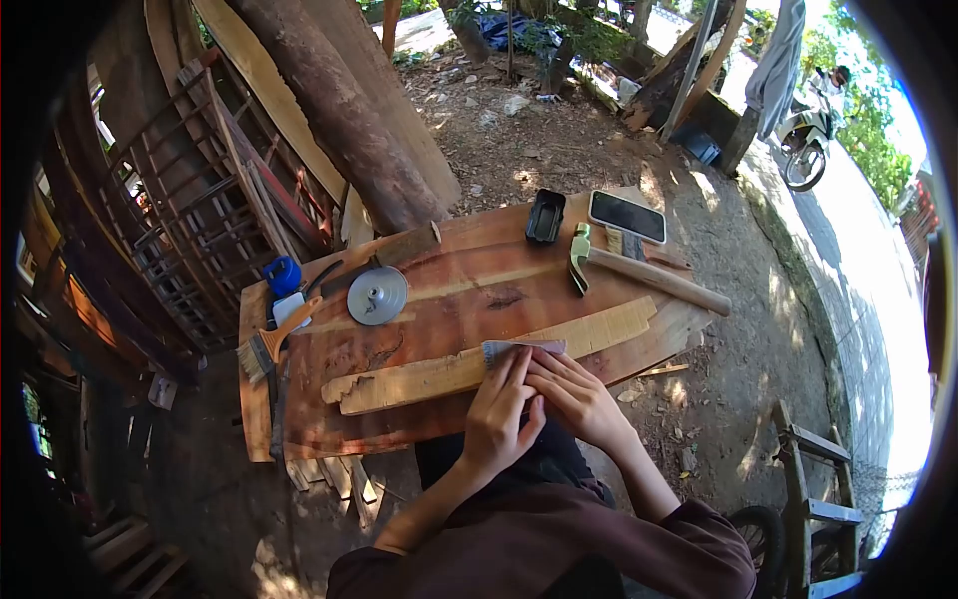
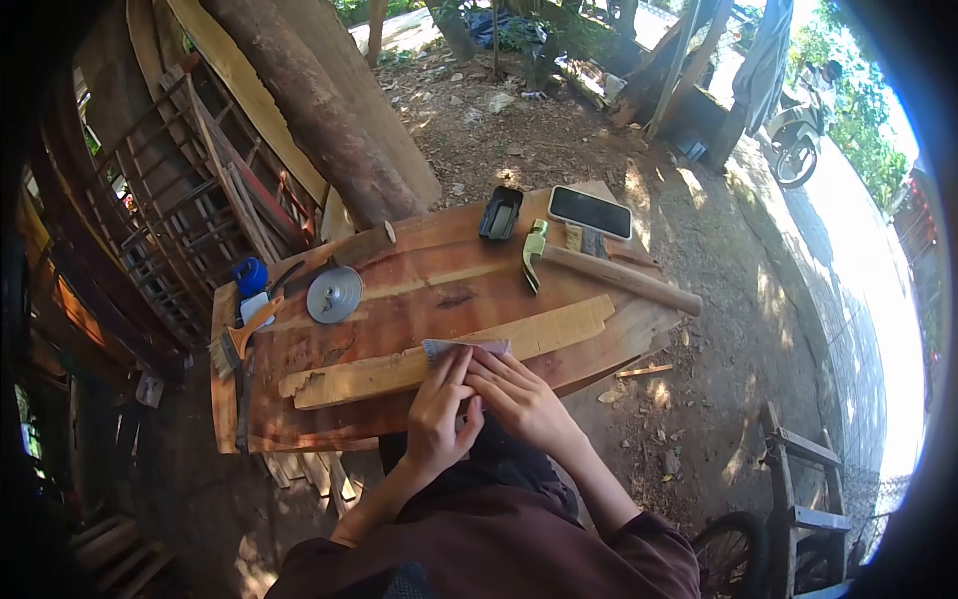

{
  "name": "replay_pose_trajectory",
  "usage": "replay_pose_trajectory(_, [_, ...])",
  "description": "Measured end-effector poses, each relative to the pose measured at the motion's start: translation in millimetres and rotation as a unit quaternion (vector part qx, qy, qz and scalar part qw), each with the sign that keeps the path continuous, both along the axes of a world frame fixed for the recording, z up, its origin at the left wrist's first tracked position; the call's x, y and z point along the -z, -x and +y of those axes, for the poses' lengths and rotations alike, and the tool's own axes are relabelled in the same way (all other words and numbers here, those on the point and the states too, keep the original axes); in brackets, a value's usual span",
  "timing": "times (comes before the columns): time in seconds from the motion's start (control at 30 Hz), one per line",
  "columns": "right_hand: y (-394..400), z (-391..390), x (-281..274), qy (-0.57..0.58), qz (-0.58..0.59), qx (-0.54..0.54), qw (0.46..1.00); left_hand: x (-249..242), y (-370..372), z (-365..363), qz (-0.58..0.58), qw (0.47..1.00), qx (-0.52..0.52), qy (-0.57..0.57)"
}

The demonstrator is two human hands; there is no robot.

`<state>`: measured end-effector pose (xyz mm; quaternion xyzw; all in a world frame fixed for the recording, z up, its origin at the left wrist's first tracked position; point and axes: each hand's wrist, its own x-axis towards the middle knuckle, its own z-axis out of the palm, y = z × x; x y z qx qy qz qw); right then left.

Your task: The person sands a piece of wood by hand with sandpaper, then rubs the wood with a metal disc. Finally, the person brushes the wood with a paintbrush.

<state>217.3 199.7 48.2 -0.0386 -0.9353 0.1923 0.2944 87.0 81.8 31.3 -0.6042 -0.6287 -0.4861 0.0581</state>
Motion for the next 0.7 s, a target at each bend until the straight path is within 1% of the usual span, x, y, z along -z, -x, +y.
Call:
replay_pose_trajectory(0.07, [14.6,-9.2,7.3,-0.001,0.007,-0.035,0.999,0.6,11.6,-13.7,0.006,1.000,-0.005,0.001])
replay_pose_trajectory(0.13, [33.9,-21.6,9.1,0.002,0.014,-0.072,0.997,6.6,20.6,-36.0,0.027,0.997,-0.075,0.003])
replay_pose_trajectory(0.2, [53.2,-33.4,15.2,0.000,0.035,-0.098,0.995,7.2,32.6,-55.5,0.027,0.995,-0.099,0.015])
replay_pose_trajectory(0.3, [73.6,-45.8,18.0,-0.003,0.060,-0.123,0.991,9.8,45.0,-69.3,0.046,0.989,-0.137,0.013])
replay_pose_trajectory(0.33, [75.5,-48.6,18.7,-0.003,0.060,-0.119,0.991,10.2,43.8,-68.5,0.031,0.989,-0.144,0.001])
replay_pose_trajectory(0.43, [64.4,-40.8,12.9,-0.009,0.056,-0.091,0.994,5.9,33.4,-53.1,0.015,0.991,-0.136,-0.010])
replay_pose_trajectory(0.57, [22.3,-20.9,11.3,-0.024,0.042,-0.028,0.998,6.5,8.8,-19.8,0.021,0.998,-0.064,-0.011])
replay_pose_trajectory(0.7, [-9.2,-5.6,16.3,-0.019,0.034,0.010,0.999,4.9,-14.8,1.3,0.030,0.999,-0.023,-0.014])
